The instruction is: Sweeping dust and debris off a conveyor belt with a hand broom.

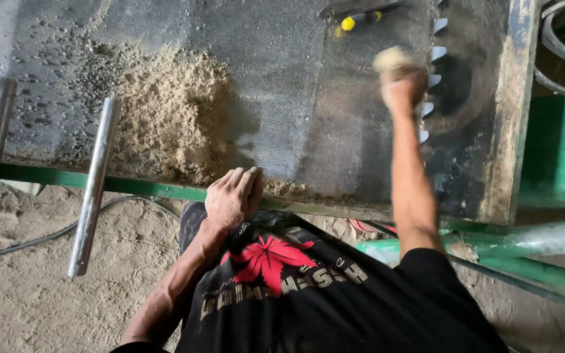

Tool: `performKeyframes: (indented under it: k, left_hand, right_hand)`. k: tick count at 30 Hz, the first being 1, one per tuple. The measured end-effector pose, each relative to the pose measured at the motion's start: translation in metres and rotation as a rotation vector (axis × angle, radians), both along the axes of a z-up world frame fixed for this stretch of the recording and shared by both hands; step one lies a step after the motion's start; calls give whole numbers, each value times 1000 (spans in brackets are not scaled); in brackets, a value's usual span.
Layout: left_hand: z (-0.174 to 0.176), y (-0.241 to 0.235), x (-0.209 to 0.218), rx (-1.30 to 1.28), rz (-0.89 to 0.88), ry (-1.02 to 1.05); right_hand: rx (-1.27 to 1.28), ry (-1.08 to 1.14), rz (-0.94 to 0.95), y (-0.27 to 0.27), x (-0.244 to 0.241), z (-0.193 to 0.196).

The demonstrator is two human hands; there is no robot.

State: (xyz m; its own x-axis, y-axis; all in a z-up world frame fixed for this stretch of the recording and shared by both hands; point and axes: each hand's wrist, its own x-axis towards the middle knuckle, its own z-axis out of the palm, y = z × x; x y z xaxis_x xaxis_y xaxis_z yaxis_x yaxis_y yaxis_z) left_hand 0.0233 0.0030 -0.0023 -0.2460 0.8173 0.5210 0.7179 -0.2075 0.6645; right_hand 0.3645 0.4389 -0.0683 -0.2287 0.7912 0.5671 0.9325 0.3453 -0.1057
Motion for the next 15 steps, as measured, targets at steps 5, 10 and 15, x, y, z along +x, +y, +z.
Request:
performKeyframes:
  k: [5, 10, 15]
  left_hand:
    - [-1, 0, -1, -55, -31, 13]
    - [-2, -1, 0, -66, -47, 16]
    - [-3, -2, 0, -82, -21, 3]
  right_hand:
    - [-238, 114, 175, -104, -186, 14]
    - [-426, 243, 395, -171, -337, 15]
    - [-330, 633, 964, -178, -355, 42]
